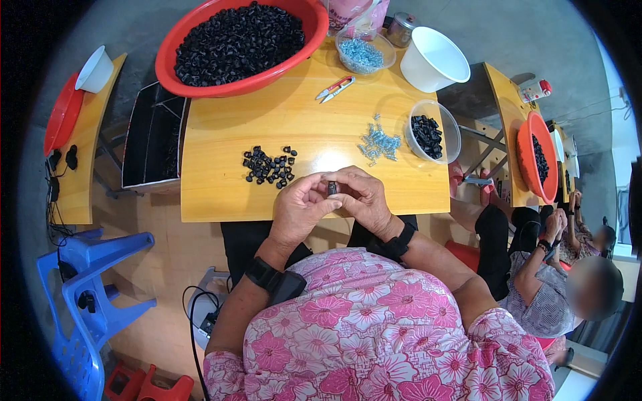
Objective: Manually assembling small black plastic components with silver fasteners at a workbench.
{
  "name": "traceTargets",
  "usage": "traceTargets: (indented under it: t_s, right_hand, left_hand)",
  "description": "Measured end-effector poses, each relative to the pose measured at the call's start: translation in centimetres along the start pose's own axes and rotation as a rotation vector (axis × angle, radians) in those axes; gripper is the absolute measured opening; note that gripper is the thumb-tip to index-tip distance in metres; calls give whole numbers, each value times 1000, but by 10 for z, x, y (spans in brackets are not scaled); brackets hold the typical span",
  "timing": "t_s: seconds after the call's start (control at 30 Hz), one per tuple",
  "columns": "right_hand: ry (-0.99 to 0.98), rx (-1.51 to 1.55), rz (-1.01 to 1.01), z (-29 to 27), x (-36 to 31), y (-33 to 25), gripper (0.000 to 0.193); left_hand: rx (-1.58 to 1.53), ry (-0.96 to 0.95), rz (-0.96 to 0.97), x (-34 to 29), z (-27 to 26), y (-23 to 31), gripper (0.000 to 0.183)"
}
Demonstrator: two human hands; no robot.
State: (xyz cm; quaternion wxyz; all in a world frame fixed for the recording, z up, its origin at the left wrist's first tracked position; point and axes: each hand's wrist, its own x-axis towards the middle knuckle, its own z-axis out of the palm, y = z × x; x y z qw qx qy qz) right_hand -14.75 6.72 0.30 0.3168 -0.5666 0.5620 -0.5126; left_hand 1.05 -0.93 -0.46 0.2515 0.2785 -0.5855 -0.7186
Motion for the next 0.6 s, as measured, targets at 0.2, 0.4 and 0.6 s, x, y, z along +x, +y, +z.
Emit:
traceTargets:
  t_s: [0.2,0.4,0.6]
  right_hand:
    - [42,52,48,4,-3,4,35]
    - [26,12,1,5,-4,11,39]
    - [6,-11,-39,5,-3,9,39]
  left_hand:
    - [-56,49,16,-1,0,-9,35]
    - [-109,108,-132,1,-4,0,21]
    - [-136,63,-173,3,-7,1,19]
